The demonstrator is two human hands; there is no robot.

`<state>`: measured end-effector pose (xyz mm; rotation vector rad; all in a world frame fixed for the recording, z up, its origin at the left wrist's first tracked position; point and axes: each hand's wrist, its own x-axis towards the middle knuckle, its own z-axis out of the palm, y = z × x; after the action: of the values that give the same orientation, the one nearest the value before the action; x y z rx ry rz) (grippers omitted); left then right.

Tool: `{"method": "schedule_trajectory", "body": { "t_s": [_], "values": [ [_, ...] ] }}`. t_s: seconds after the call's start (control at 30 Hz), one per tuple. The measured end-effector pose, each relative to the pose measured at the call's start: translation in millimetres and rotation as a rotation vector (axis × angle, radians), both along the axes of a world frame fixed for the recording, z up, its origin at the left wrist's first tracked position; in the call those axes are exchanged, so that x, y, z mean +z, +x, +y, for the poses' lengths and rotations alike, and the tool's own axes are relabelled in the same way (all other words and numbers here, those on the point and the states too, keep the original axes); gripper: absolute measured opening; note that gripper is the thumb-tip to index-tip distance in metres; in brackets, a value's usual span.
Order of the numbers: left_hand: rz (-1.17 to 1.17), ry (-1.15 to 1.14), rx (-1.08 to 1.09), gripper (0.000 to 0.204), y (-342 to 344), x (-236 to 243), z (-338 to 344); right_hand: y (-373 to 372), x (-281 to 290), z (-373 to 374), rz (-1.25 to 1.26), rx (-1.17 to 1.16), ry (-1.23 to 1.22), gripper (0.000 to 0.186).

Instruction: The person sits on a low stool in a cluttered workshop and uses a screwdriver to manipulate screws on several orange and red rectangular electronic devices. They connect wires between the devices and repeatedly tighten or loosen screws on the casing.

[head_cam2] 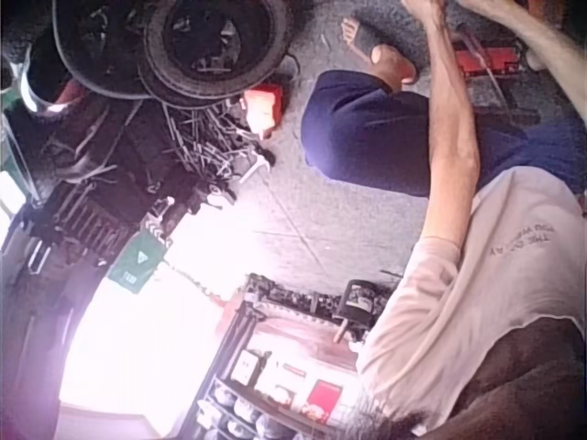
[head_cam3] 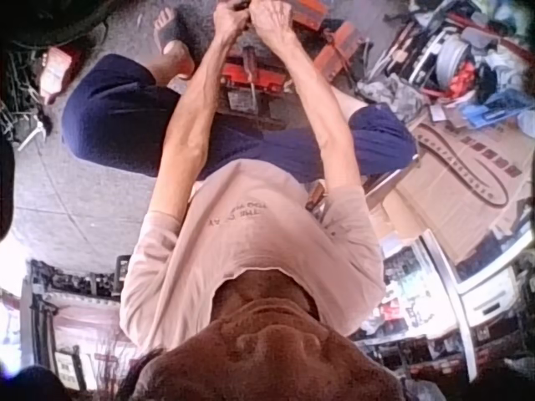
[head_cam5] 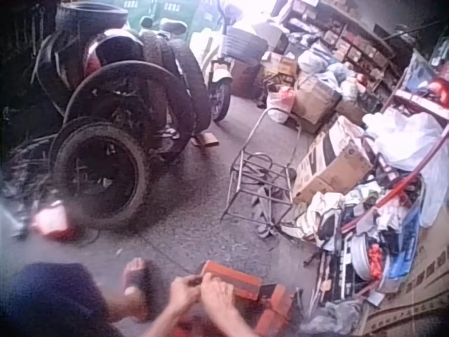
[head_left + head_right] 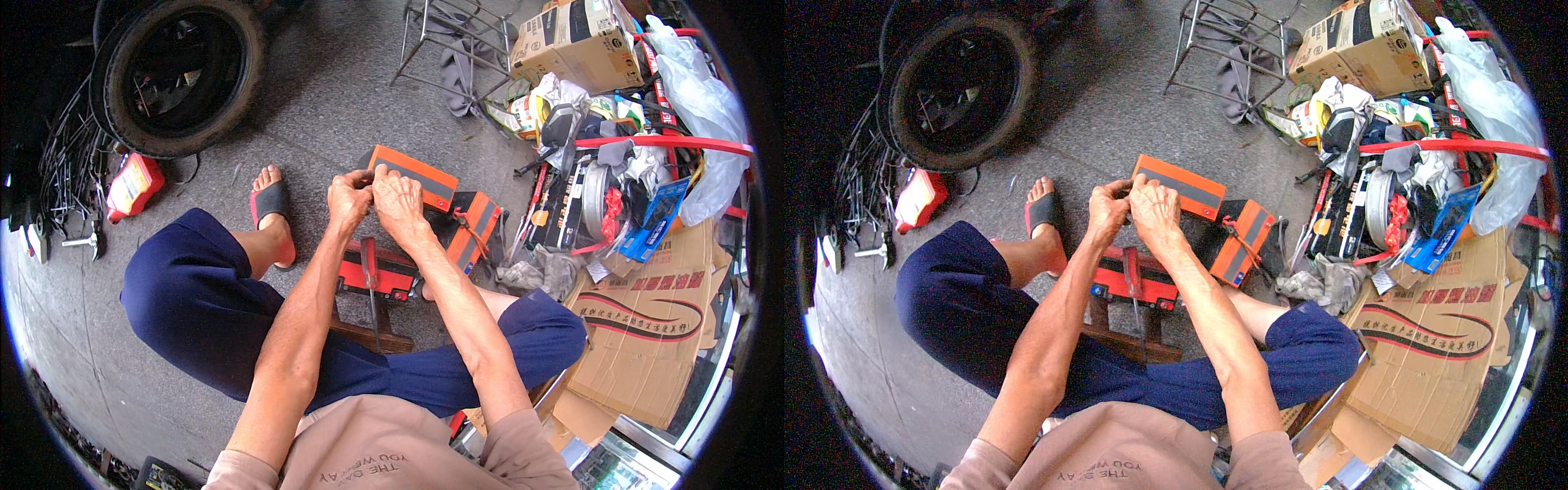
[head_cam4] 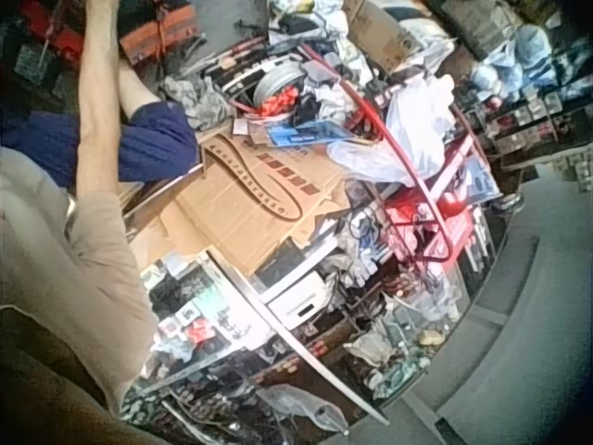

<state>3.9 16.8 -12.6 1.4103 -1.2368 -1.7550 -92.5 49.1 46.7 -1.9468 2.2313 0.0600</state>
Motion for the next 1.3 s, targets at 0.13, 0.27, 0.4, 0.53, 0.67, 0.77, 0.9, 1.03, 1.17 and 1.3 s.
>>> {"method": "schedule_trajectory", "body": {
  "t_s": [0.13, 0.27, 0.4, 0.53, 0.67, 0.77, 0.9, 1.03, 1.17, 1.3],
  "values": [
    [-0.044, 0.013, -0.028, 0.028, -1.1, 5.2, -0.9, -3.6, -2.1, 0.0, -0.022, 0.004, -0.032, 0.014],
    [-0.046, 0.023, -0.030, 0.028, -1.3, 9.6, -1.0, -6.6, -2.9, 0.3, -0.059, -0.060, -0.005, 0.014],
    [-0.005, 0.029, -0.019, 0.028, -2.0, -2.0, -1.3, -7.3, -5.2, 0.6, -0.063, -0.090, 0.024, 0.015],
    [-0.035, -0.045, -0.030, 0.029, -1.7, -3.0, 0.0, -4.1, -5.5, 5.3, -0.042, -0.109, -0.075, 0.014],
    [-0.041, -0.012, -0.026, 0.029, -0.2, -0.8, -0.8, 1.7, -3.5, 1.4, -0.049, -0.101, -0.090, 0.014],
    [-0.054, 0.004, -0.029, 0.029, -0.3, 2.7, -0.3, 2.9, -3.4, 0.4, -0.048, -0.122, -0.080, 0.016],
    [-0.087, -0.026, -0.075, 0.029, -1.4, 6.0, -2.5, -0.6, -6.1, 0.4, -0.090, -0.249, -0.043, 0.019],
    [-0.030, -0.018, -0.085, 0.030, 3.9, 4.0, -2.0, 3.6, -8.9, -2.4, -0.095, -0.245, -0.024, 0.019],
    [0.045, 0.011, -0.112, 0.029, 3.7, 13.2, -3.4, -0.7, -3.2, -0.9, -0.120, -0.262, -0.008, 0.019],
    [0.105, 0.066, -0.070, 0.030, 1.4, 18.7, -0.8, 3.4, -4.8, 5.1, -0.060, -0.282, -0.092, 0.018]
  ]
}}
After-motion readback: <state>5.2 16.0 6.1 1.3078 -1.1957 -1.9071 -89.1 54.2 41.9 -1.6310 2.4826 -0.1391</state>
